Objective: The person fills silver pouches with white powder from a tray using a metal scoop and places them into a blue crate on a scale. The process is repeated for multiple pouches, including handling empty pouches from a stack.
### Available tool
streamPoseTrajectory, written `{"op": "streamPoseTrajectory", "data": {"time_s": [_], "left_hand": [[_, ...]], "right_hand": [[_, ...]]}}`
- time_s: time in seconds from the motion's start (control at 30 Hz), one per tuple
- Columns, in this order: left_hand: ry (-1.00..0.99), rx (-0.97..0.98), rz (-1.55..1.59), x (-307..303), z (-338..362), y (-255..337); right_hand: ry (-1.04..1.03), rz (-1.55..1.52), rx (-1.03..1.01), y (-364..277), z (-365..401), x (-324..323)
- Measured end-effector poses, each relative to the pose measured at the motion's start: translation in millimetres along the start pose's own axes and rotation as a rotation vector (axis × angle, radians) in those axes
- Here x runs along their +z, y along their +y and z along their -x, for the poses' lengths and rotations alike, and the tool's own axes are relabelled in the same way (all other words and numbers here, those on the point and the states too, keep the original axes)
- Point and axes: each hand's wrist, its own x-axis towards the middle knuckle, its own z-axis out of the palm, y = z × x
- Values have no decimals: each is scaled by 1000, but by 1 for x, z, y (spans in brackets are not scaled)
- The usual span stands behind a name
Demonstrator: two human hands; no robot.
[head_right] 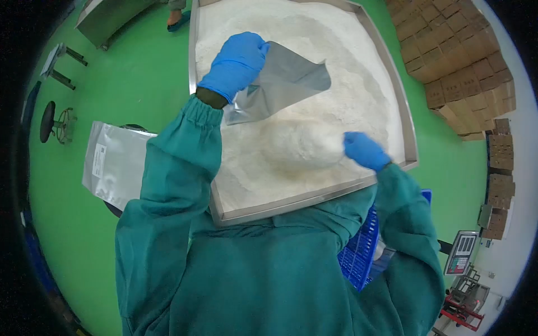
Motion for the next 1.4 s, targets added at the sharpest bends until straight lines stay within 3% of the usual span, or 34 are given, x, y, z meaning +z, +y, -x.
{"op": "streamPoseTrajectory", "data": {"time_s": [0.07,0.2,0.23,0.27,0.3,0.4,0.47,0.53,0.63,0.7,0.77,0.8,0.83,0.87,0.9,0.97,1.03,1.17,1.2,1.23,1.27,1.4], "left_hand": [[11,34,-9,0,-3,4],[-1,40,-50,1,10,22],[-15,27,-48,-2,18,30],[-4,26,-57,-4,21,37],[-55,-23,-55,-6,24,44],[-140,-63,-64,-9,24,50],[-86,-44,-55,-6,23,44],[-112,-62,-42,-9,19,38],[-121,-44,-29,-10,15,27],[-116,-4,-32,-5,15,21],[-53,59,-47,5,12,14],[-61,53,-42,6,15,16],[-43,40,-33,2,19,19],[-26,23,-27,-2,19,20],[-30,5,-34,-5,17,20],[-139,-33,-78,-6,13,22],[-137,-21,-67,-4,11,18],[-26,14,7,4,-2,1],[-22,22,19,4,-2,1],[-13,28,-5,3,-2,1],[0,33,-32,2,-3,3],[52,109,-48,3,6,9]], "right_hand": [[20,-65,88,-51,29,-74],[23,171,-79,-97,34,-161],[15,236,44,-104,23,-174],[6,299,166,-111,12,-181],[12,300,153,-119,1,-179],[253,737,-112,-139,-39,-146],[249,860,-40,-162,-29,-144],[231,823,159,-163,-5,-166],[288,823,144,-127,28,-196],[58,791,294,-71,13,-172],[-164,679,247,4,-29,-97],[-152,775,124,81,-59,-28],[-201,641,89,79,-73,27],[-123,511,71,31,-74,72],[-106,399,62,40,-93,129],[-177,206,69,12,-99,148],[-154,158,103,6,-74,119],[-114,128,48,-25,-10,-22],[31,150,17,-25,5,-50],[133,170,43,-39,19,-83],[52,42,121,-56,27,-119],[96,114,245,-114,17,-185]]}}
